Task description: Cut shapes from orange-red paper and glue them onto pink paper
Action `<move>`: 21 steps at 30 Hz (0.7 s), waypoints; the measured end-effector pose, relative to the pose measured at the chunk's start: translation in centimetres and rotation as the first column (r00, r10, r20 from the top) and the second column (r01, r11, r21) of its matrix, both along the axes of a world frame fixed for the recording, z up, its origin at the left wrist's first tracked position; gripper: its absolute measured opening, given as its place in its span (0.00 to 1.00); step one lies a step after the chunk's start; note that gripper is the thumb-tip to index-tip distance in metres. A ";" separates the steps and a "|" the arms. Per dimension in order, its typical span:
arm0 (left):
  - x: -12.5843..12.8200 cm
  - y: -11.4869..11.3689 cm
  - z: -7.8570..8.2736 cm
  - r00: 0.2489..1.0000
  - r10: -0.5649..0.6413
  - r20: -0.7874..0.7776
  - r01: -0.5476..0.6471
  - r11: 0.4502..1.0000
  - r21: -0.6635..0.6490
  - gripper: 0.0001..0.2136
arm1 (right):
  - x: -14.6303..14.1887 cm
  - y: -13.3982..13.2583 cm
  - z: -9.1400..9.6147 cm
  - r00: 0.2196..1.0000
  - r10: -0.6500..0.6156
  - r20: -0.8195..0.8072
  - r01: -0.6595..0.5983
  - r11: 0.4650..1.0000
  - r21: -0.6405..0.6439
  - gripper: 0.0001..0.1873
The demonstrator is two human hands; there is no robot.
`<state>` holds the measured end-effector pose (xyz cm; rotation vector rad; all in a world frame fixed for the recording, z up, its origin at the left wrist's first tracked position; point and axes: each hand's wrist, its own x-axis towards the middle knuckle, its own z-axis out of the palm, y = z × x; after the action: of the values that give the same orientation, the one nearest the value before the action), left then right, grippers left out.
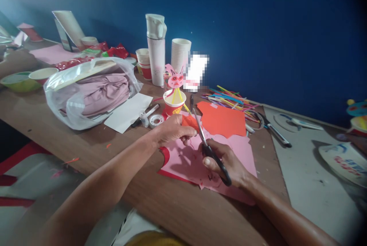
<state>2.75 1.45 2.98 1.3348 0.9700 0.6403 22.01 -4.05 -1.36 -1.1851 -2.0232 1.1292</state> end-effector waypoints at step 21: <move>1.7 -0.5 -1.8 0.960 0.077 0.270 -0.046 0.992 -0.119 0.11 | -0.8 -0.3 -0.3 0.936 -0.205 -0.286 0.178 0.977 -0.117 0.21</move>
<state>4.44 0.96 1.19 1.0866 0.8118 0.7846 21.25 -4.39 -1.71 -1.1501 -1.6107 1.2279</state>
